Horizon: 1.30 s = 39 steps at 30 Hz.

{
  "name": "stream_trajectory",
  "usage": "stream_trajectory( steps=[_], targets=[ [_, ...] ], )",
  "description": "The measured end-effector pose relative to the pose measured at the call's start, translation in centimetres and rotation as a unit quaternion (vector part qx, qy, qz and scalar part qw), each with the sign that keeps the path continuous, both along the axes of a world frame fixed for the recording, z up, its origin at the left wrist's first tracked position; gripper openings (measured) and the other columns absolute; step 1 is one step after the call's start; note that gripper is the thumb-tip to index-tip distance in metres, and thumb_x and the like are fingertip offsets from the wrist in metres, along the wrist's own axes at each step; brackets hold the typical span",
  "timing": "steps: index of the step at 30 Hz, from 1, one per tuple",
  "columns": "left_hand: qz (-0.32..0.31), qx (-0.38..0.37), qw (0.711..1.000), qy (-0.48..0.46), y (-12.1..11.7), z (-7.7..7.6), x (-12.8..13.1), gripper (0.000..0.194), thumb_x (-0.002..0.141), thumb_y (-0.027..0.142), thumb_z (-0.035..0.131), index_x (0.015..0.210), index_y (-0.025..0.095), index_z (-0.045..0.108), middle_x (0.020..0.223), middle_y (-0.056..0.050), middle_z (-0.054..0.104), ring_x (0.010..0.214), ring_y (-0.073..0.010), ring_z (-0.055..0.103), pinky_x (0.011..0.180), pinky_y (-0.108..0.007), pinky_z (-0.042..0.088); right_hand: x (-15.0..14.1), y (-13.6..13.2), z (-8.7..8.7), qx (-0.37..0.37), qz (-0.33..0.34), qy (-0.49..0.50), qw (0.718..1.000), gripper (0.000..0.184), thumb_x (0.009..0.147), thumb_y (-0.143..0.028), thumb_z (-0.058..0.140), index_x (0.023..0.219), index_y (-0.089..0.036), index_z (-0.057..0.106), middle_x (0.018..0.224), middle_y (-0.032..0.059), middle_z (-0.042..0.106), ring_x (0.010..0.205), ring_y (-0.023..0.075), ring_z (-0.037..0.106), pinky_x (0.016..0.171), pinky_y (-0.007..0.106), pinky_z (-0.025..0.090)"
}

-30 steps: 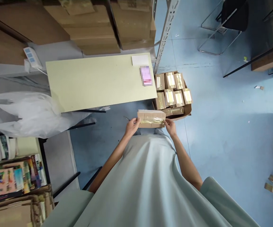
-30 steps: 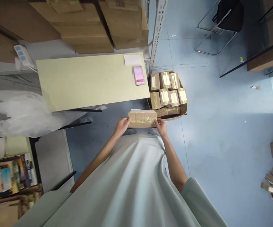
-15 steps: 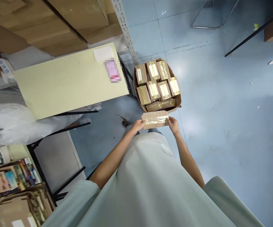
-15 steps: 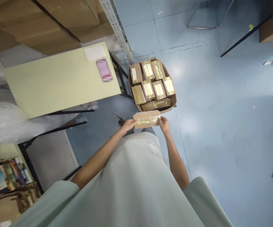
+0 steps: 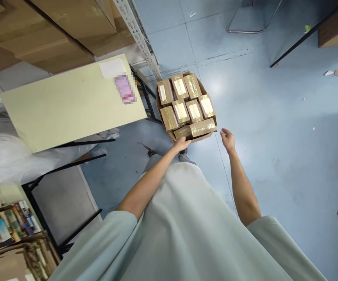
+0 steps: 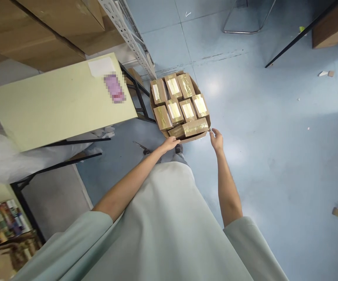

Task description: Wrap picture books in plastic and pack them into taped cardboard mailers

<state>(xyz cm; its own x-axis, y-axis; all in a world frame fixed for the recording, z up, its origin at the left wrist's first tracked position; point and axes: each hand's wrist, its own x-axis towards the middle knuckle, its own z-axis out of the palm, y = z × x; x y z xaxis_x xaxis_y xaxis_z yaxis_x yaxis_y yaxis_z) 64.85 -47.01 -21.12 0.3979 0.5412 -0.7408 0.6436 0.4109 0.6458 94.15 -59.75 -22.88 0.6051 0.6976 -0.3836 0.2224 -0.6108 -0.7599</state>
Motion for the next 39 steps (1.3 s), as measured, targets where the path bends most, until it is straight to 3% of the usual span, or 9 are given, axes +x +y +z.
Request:
stream_trajectory(
  steps=[5,9,17,21,28,34,39],
  targets=[
    [0.034,-0.018,0.999,0.018,-0.6,1.7,-3.4,0.026,0.089,0.043,0.081,0.083,0.02,0.071,0.11,-0.013,0.085,0.123,-0.0332,0.076,0.107,-0.038,0.056,-1.9,-1.4,-0.4,-0.015,0.0,0.054,0.998,0.057,0.092,-0.067,0.065,0.113,-0.016,0.08,0.131,0.024,0.083,0.128,0.0373,0.078,0.118,0.059,0.057],
    [0.08,-0.029,0.996,0.035,-1.2,3.5,-7.1,0.03,0.088,0.045,0.084,0.101,0.018,0.08,0.128,-0.017,0.084,0.135,-0.0367,0.073,0.117,-0.045,0.055,-5.0,-1.3,-0.8,-0.037,0.021,0.097,0.994,0.054,0.089,-0.071,0.068,0.103,-0.02,0.079,0.122,0.0201,0.086,0.12,0.0368,0.08,0.116,0.058,0.058],
    [0.17,-0.032,0.985,0.022,-2.0,7.0,-12.6,0.042,0.093,0.054,0.08,0.117,0.019,0.083,0.144,-0.017,0.079,0.142,-0.036,0.07,0.118,-0.046,0.057,-11.7,4.7,0.2,-0.022,0.13,0.154,0.979,0.049,0.088,-0.071,0.074,0.095,-0.023,0.079,0.112,0.016,0.089,0.115,0.0369,0.083,0.113,0.054,0.061],
    [0.216,-0.019,0.975,-0.036,-2.1,8.8,-15.2,0.052,0.094,0.063,0.076,0.122,0.02,0.082,0.14,-0.017,0.081,0.141,-0.0348,0.071,0.121,-0.047,0.055,-15.3,8.7,2.3,-0.003,0.189,0.165,0.968,0.053,0.089,-0.073,0.073,0.101,-0.022,0.08,0.117,0.0153,0.088,0.118,0.0362,0.083,0.111,0.051,0.063],
    [0.322,0.042,0.94,-0.105,-2.6,11.9,-21.8,0.071,0.089,0.079,0.073,0.124,0.018,0.081,0.127,-0.017,0.085,0.125,-0.0355,0.077,0.115,-0.05,0.057,-24.0,14.7,7.7,0.051,0.297,0.165,0.939,0.057,0.089,-0.074,0.075,0.11,-0.022,0.082,0.122,0.0154,0.087,0.121,0.0358,0.081,0.114,0.052,0.061],
    [0.431,0.083,0.889,-0.134,-4.0,13.8,-31.2,0.064,0.085,0.078,0.078,0.115,0.022,0.084,0.115,-0.013,0.086,0.117,-0.0329,0.078,0.112,-0.047,0.057,-35.1,17.5,11.7,0.067,0.349,0.196,0.914,0.059,0.087,-0.077,0.079,0.112,-0.023,0.08,0.119,0.0152,0.087,0.119,0.0353,0.082,0.114,0.055,0.062],
    [0.516,0.093,0.841,-0.13,-5.6,15.1,-39.9,0.064,0.078,0.08,0.082,0.102,0.021,0.084,0.098,-0.011,0.083,0.095,-0.0269,0.075,0.095,-0.04,0.058,-45.4,18.3,14.8,0.089,0.4,0.198,0.89,0.054,0.09,-0.072,0.079,0.113,-0.024,0.08,0.117,0.0137,0.088,0.118,0.0335,0.083,0.114,0.053,0.063]
  ],
)
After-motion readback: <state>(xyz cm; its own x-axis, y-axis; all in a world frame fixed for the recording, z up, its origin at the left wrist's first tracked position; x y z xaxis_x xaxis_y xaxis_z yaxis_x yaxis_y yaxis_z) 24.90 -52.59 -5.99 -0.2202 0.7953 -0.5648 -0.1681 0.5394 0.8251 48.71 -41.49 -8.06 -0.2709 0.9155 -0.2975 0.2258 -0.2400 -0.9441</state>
